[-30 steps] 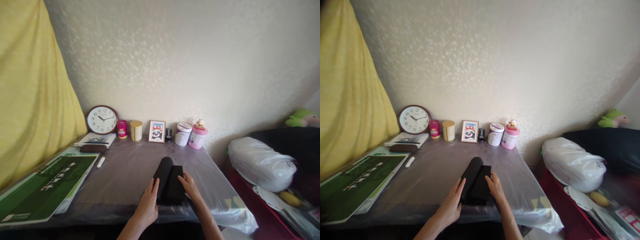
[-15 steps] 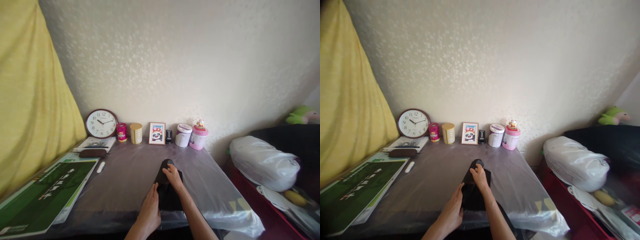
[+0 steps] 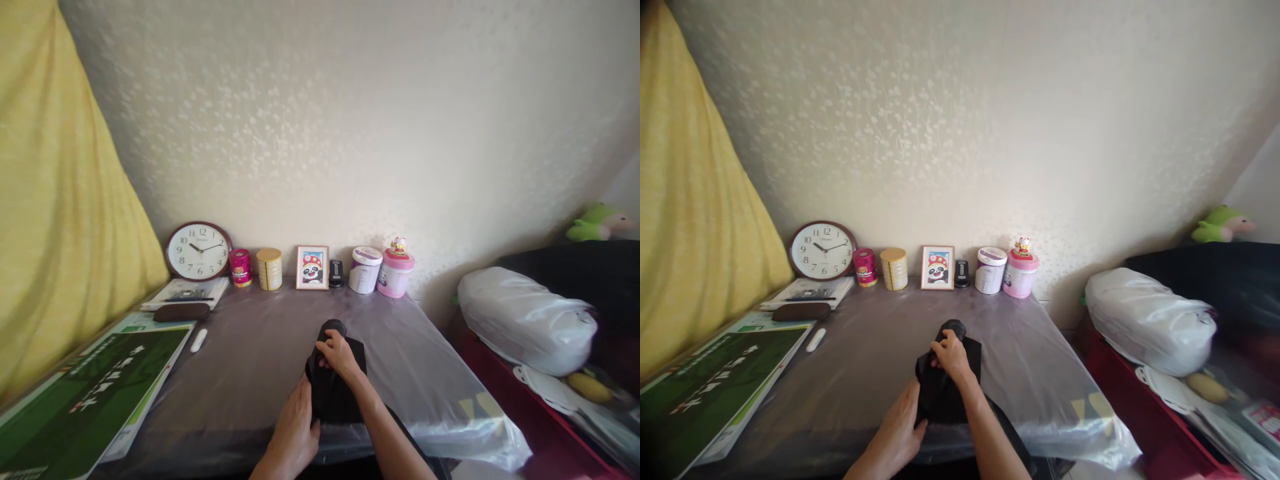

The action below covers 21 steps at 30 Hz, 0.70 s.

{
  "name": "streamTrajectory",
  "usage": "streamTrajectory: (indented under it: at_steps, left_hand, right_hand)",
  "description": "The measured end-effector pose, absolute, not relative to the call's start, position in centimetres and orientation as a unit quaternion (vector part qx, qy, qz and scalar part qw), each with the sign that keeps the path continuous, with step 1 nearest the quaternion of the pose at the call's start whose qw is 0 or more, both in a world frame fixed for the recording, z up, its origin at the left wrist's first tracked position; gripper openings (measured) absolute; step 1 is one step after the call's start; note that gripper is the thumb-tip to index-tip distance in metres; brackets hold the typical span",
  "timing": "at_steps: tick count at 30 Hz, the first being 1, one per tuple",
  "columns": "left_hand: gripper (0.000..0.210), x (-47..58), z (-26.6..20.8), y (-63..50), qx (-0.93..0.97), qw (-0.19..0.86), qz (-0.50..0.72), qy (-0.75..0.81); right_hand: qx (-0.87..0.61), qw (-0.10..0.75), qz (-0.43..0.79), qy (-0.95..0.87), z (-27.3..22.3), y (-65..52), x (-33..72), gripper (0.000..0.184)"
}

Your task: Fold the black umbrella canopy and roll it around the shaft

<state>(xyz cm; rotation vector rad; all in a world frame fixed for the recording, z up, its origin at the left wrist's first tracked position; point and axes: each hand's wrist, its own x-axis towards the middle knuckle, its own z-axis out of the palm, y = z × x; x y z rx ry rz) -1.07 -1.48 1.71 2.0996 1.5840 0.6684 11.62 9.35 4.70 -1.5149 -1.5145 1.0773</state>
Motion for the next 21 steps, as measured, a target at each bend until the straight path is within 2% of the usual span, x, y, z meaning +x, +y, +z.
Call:
streamTrajectory:
  at_steps: [4,10,13,18,21]
  left_hand:
    - [0.071,-1.2,1.0,-1.8,0.740,0.205,0.207,0.606]
    - [0.080,-1.5,1.1,-2.5,0.731,0.215,0.296,0.576]
    - [0.082,-1.8,2.1,-2.7,0.747,0.207,0.298,0.557]
    - [0.063,-2.0,3.6,-2.7,0.773,0.180,0.194,0.577]
    - [0.050,-2.0,3.9,-2.6,0.770,0.141,0.184,0.595]
  right_hand:
    - [-0.561,0.353,0.424,-0.617,5.2,9.0,11.5,0.030]
    - [-0.547,0.339,0.404,-0.651,5.1,8.9,11.6,0.020]
    - [-0.544,0.334,0.392,-0.663,5.0,9.0,11.5,0.019]
    - [-0.544,0.318,0.370,-0.683,5.6,8.6,11.5,0.016]
    - [-0.540,0.310,0.356,-0.697,6.1,8.2,11.6,0.016]
